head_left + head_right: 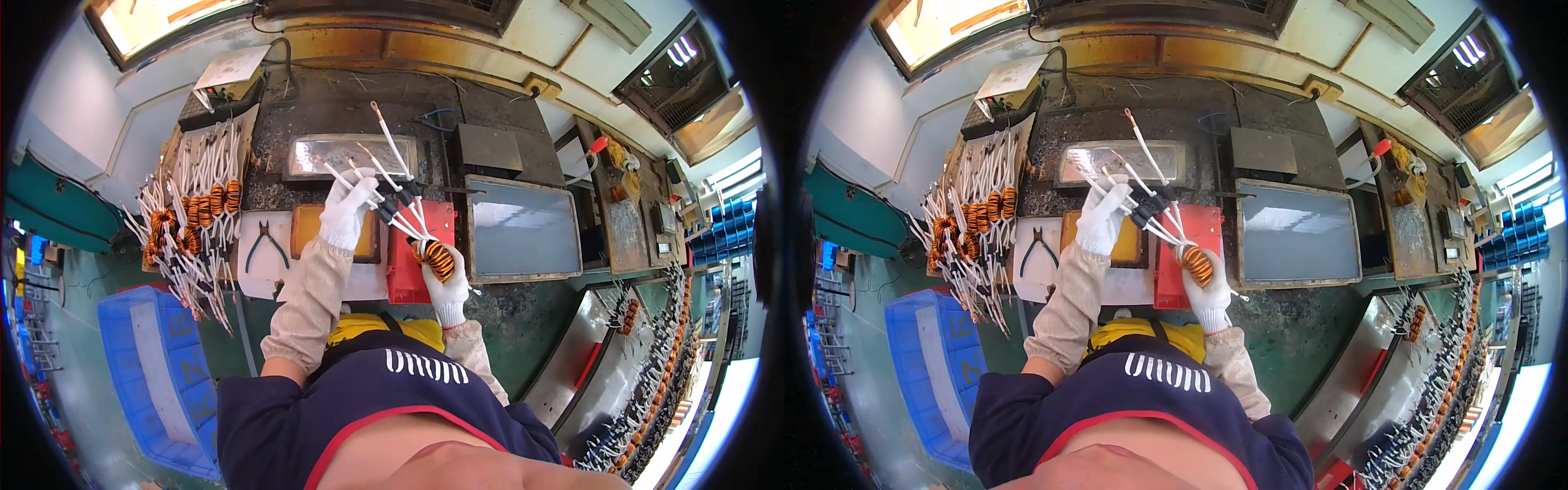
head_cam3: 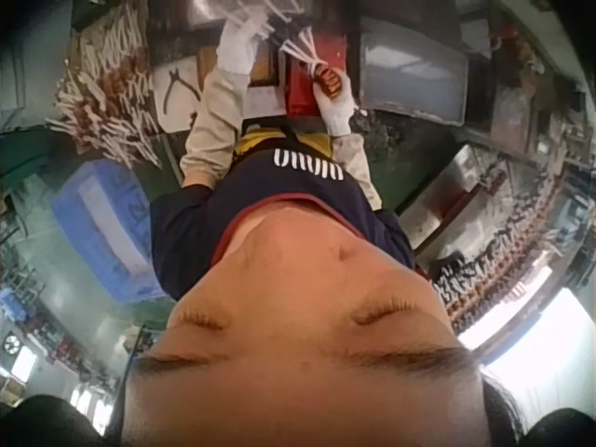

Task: The person repeatedly picks up a copper-wound electrical component, places it into a red fixture, and dips the white wire ends into a heated bath, producing visible steam. They then remove the component and hang it on a metal rack alongside other finished units.

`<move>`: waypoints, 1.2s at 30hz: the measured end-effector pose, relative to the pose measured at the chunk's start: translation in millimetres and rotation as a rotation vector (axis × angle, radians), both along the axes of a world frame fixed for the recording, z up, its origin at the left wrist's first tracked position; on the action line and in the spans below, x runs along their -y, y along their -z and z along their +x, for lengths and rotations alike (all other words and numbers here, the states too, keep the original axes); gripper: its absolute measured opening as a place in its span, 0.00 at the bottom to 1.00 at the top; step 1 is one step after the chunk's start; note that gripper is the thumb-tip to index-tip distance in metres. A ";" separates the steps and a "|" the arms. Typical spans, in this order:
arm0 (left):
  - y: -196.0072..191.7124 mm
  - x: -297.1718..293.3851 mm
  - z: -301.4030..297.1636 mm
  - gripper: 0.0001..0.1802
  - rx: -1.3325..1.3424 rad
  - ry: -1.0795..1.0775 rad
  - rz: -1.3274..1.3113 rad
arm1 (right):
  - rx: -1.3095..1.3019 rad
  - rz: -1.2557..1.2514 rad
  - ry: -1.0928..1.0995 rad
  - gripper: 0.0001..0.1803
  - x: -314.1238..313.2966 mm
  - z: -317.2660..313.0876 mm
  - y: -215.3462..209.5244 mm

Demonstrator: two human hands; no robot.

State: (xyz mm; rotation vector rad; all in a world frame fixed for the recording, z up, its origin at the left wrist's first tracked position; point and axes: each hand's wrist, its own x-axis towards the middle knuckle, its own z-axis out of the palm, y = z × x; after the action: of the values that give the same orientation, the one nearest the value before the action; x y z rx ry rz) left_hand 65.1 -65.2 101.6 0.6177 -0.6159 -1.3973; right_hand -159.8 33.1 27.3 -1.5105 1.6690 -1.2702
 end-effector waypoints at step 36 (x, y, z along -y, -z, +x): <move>-104.1 52.9 64.1 0.13 2.117 -0.452 -1.169 | 0.034 -0.016 -0.114 0.27 11.5 -3.0 2.1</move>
State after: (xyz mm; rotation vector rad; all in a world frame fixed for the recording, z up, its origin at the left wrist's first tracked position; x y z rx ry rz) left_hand 129.2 -118.1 205.7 0.9324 -2.3970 0.7015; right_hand -162.8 21.5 25.2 -1.5611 1.5327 -1.2441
